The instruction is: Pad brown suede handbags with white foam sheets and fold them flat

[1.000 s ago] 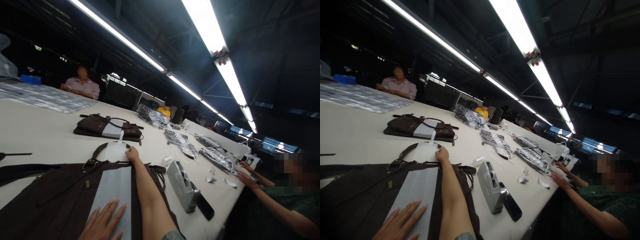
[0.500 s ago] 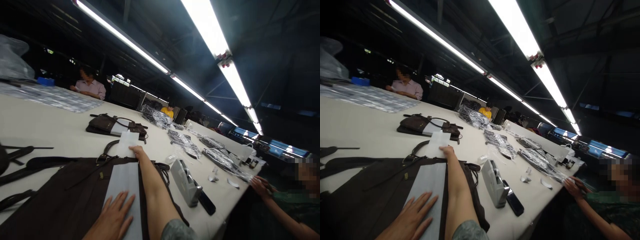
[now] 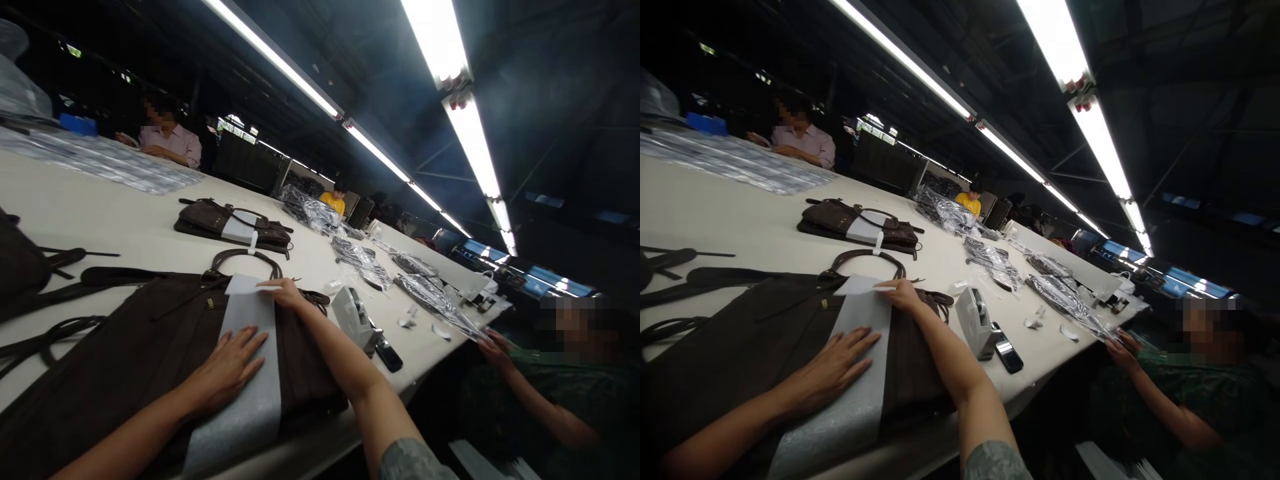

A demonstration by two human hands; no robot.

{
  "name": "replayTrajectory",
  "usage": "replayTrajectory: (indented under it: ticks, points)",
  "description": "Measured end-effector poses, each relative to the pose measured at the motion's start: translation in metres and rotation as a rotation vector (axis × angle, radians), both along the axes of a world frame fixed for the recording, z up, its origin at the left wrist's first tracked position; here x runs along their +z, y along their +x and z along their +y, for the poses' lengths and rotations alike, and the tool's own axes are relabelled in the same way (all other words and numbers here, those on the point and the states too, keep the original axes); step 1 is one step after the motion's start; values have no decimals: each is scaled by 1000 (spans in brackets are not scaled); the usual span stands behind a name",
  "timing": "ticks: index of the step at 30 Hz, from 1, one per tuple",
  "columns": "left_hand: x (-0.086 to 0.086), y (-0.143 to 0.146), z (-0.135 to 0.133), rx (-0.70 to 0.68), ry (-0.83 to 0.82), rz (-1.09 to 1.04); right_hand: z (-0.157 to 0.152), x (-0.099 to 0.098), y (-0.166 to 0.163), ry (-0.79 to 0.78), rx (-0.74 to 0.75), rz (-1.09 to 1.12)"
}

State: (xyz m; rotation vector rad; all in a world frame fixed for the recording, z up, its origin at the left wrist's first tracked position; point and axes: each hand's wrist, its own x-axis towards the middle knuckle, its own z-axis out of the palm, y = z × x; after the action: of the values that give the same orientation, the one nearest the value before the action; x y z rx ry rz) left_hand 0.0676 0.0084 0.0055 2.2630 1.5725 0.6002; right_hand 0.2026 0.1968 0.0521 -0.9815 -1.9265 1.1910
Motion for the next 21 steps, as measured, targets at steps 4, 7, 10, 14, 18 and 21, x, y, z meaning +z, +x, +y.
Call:
replayTrajectory:
  ticks: [4,7,10,14,18,21]
  points:
    - [3,-2,2,13,-16,-58,-42,-22,12,322,50,-264]
    - [3,-5,4,43,-22,-81,-57,-27,14,443,22,-398]
    - [4,-6,5,91,-20,-107,-59,-23,17,453,21,-407]
    - [6,-5,2,163,-16,-132,-59,-20,25,427,14,-349]
    - [9,-4,0,236,26,-170,-61,-23,27,442,27,-380]
    - [16,-7,0,365,83,-217,-66,-26,24,514,62,-488]
